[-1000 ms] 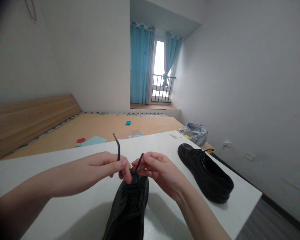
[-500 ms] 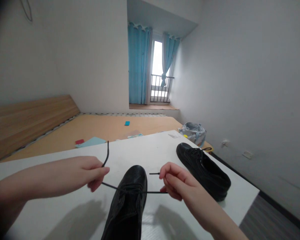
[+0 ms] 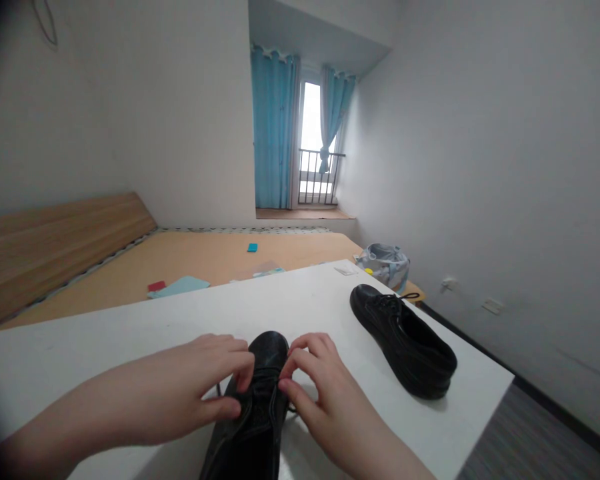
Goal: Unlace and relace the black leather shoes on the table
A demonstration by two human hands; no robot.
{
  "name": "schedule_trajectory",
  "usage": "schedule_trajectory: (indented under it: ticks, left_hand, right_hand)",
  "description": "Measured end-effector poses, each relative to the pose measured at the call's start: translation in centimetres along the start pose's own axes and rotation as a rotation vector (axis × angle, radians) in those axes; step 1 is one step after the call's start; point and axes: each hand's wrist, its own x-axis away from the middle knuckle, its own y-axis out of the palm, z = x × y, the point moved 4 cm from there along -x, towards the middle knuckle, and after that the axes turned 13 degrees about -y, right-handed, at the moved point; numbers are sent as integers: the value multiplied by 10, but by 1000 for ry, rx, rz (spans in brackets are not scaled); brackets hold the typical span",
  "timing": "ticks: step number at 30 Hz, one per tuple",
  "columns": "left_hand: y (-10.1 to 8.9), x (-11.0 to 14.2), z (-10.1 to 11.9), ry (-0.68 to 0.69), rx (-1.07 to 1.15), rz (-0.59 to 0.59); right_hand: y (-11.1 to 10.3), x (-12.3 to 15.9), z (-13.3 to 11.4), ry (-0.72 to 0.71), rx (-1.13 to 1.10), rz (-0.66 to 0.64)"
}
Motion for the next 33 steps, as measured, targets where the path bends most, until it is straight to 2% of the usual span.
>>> schedule_trajectory:
  ticks: [2,7,13,16,18,20,21,23,27,29,31,33]
  left_hand:
    - [0,-2,4,16,-18,9]
    - [-5,0,2,-17,-16,43]
    - [-3,4,-9,-130,-20,-22]
    - [0,-2,-14,-136,45,-70]
    - [3,-8,-15,-118,176,-152]
    - [6,-14,-15,-120,344,-232]
    - [6,-17,-15,-133,405,-241]
    - [6,-21,-15,-161,418,-187]
    - [-3,-21,-17,-241,133,77]
    - [-8,-18,-22,-309,-27,187]
    - [-11,-13,-26,-308,-108,188]
    - [-10,-9,-28,-237,-67,58]
  right_hand:
    - [2,-2,-1,6,-27,2]
    - [0,-2,-6,126,-59,-26]
    - [-2,8,1,202,-76,-87]
    - [9,17,12,303,-402,-63]
    - [18,21,16,398,-684,-28]
    - [21,22,16,460,-818,14]
    - [19,21,15,453,-795,39]
    - [10,18,10,352,-590,68]
    - [-3,17,3,57,45,18]
    - [-4,18,5,-50,290,53]
    - [-4,17,5,-132,461,162]
    - [-5,14,4,-166,512,286]
